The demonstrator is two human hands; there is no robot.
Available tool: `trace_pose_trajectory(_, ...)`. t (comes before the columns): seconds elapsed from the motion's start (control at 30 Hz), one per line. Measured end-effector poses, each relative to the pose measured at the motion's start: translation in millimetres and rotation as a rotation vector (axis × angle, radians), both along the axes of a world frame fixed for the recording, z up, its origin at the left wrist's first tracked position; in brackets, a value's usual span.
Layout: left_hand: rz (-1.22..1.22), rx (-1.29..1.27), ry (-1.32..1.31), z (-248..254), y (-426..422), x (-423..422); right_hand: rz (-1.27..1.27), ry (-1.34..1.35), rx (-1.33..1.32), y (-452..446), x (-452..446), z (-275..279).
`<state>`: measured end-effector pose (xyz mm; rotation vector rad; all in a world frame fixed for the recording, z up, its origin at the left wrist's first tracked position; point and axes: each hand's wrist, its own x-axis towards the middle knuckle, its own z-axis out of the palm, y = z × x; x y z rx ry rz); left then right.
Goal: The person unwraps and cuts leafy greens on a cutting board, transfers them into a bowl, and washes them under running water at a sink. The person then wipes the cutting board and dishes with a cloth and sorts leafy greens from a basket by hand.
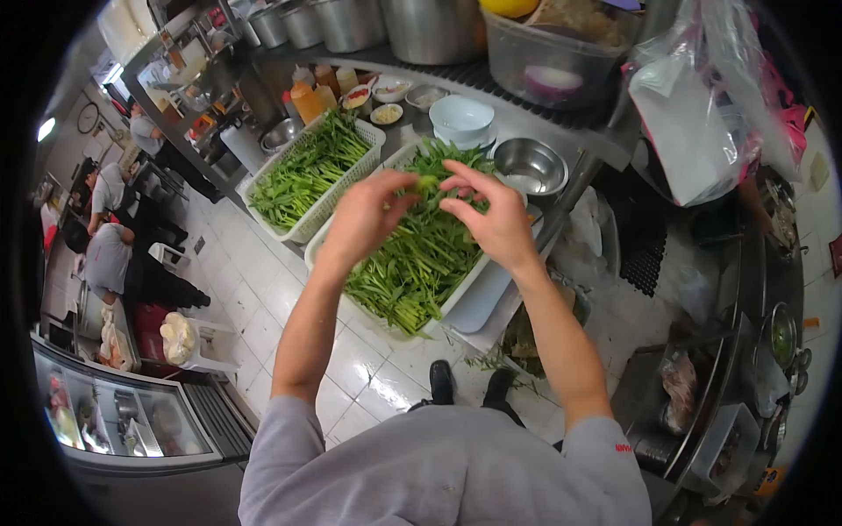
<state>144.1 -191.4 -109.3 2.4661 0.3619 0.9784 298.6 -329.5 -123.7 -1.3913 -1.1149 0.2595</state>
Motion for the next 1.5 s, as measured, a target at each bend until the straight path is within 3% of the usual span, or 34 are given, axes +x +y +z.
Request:
trace_pose_trajectory(0.1,0.142,-0.133,-0.187,35.5,28.1,-16.9,-0.098,0.052,0.053,-26.2,25.6,-19.9)
trace_pose_trajectory(0.2,0.134,-0.42,-0.312,67.9,41.2,-41.8,-0.094,0.023,-0.282,-53.6,49.8,-54.0)
trace_pose_trajectory(0.37,0.14,-0.462,-0.422,97.4,48.7,-52.2,0.04,0.08,-0.189,-63.7,46.8,-86.9)
trace_pose_trajectory(0.43,0.226,-0.439,-0.608,102.9,51.4,-55.4,0.053,0.068,-0.204,-64.1,45.6,-86.0)
trace_pose_trajectory(0.5,0.194,-0.327,-0.166,90.7,57.7,-40.8,0.087,0.002,-0.236,-66.8,40.9,-82.8)
trace_pose_trajectory(0.6,0.282,-0.458,-0.473,97.6,50.3,-46.8,0.115,-0.045,-0.224,-67.9,45.1,-77.3)
trace_pose_trajectory(0.7,0.218,-0.478,-0.344,99.4,42.9,-49.3,0.095,-0.042,-0.204,-72.6,46.7,-75.1)
trace_pose_trajectory(0.9,0.203,-0.454,-0.578,112.1,39.2,-60.9,0.102,0.04,-0.24,-71.6,55.6,-72.5)
trace_pose_trajectory(0.97,0.236,-0.396,-0.328,108.3,45.6,-60.1,0.1,0.05,-0.244,-70.1,55.4,-69.9)
trace_pose_trajectory(1.03,0.277,-0.339,-0.563,120.0,39.9,-68.6,0.094,0.008,-0.189,-69.2,54.8,-62.3)
trace_pose_trajectory(1.07,0.324,-0.302,-0.546,123.8,42.9,-69.1,0.089,0.005,-0.168,-71.0,47.7,-62.9)
trace_pose_trajectory(1.17,0.263,-0.213,-0.569,133.9,37.3,-75.5,0.07,-0.002,-0.209,-71.9,43.0,-61.9)
trace_pose_trajectory(1.23,0.254,-0.285,-0.743,140.2,32.9,-83.5,0.083,0.053,-0.166,-71.4,38.9,-61.4)
trace_pose_trajectory(1.4,-0.049,-0.492,-0.59,113.3,0.6,-64.9,0.168,0.07,-0.037,-79.2,28.9,-26.5)
trace_pose_trajectory(1.5,-0.14,-0.605,-0.494,88.2,-29.8,-47.0,0.141,-0.126,0.246,-85.4,15.7,25.2)
